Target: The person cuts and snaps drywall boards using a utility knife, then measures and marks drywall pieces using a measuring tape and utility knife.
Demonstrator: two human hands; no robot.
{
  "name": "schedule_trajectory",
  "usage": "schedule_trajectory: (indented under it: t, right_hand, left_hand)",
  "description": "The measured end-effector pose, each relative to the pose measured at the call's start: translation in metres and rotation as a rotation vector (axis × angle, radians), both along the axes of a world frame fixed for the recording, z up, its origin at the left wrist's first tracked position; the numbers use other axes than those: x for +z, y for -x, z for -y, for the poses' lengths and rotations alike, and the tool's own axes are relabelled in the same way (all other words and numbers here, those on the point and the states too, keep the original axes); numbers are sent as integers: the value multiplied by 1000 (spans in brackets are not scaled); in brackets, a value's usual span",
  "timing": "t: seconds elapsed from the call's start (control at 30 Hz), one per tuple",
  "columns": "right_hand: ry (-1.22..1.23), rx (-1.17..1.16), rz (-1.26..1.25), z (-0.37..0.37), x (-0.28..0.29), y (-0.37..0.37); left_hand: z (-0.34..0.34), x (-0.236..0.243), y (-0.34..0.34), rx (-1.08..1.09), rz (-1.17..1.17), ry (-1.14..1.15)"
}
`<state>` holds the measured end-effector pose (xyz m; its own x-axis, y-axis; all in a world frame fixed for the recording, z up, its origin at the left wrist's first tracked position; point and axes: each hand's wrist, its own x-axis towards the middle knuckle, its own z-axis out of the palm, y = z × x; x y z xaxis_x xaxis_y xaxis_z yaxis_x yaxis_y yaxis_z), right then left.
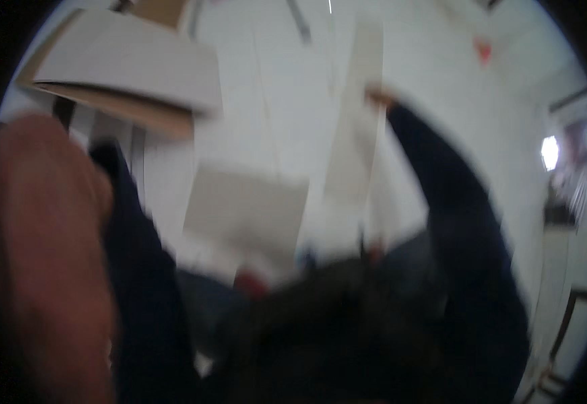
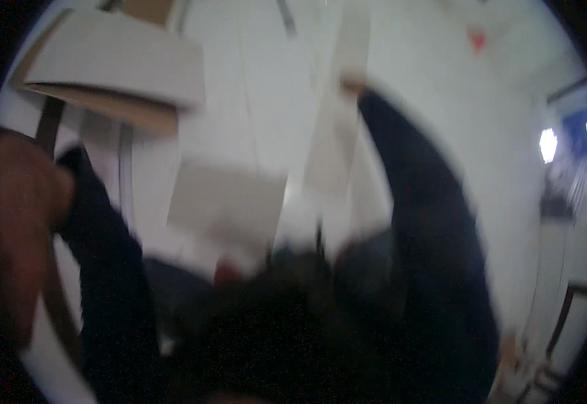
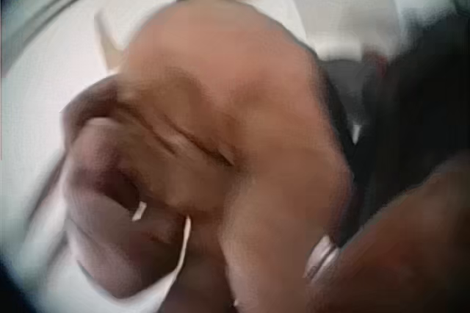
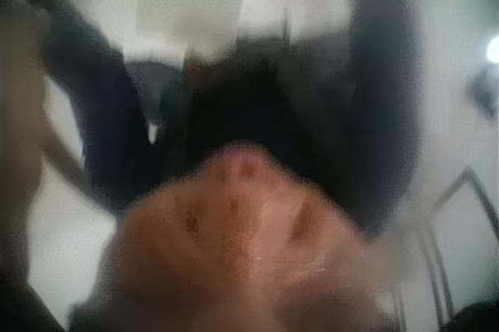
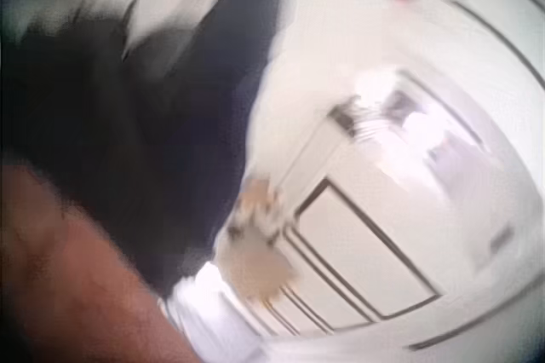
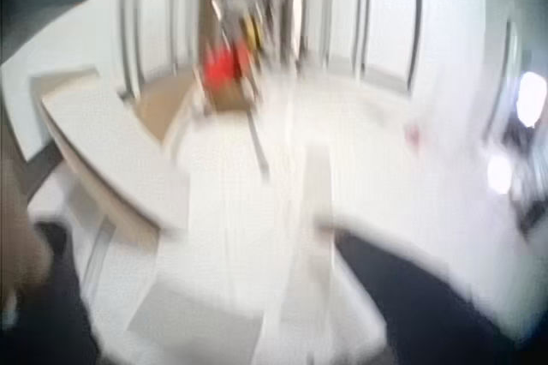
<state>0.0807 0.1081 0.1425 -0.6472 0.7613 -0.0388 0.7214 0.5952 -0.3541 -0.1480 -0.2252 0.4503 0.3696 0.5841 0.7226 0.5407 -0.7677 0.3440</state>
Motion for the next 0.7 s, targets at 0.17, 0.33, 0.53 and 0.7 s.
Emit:
schedule_trajectory:
  t: [0.17,0.33,0.53,0.7]
  right_hand:
    - [559,-160,-549,-10,32,20]
    - [1077,-42,-1111,15,84,82]
    - [1099,127,-1368,64,174,104]
    - [1092,338,-1407,59,188,120]
  left_hand:
    - [-128,-112,48,334,30,562]
    - [-184,-169,38,578,32,829]
    - [-159,-143,-8,420,497,714]
    - [-164,-127,7,337,723,713]
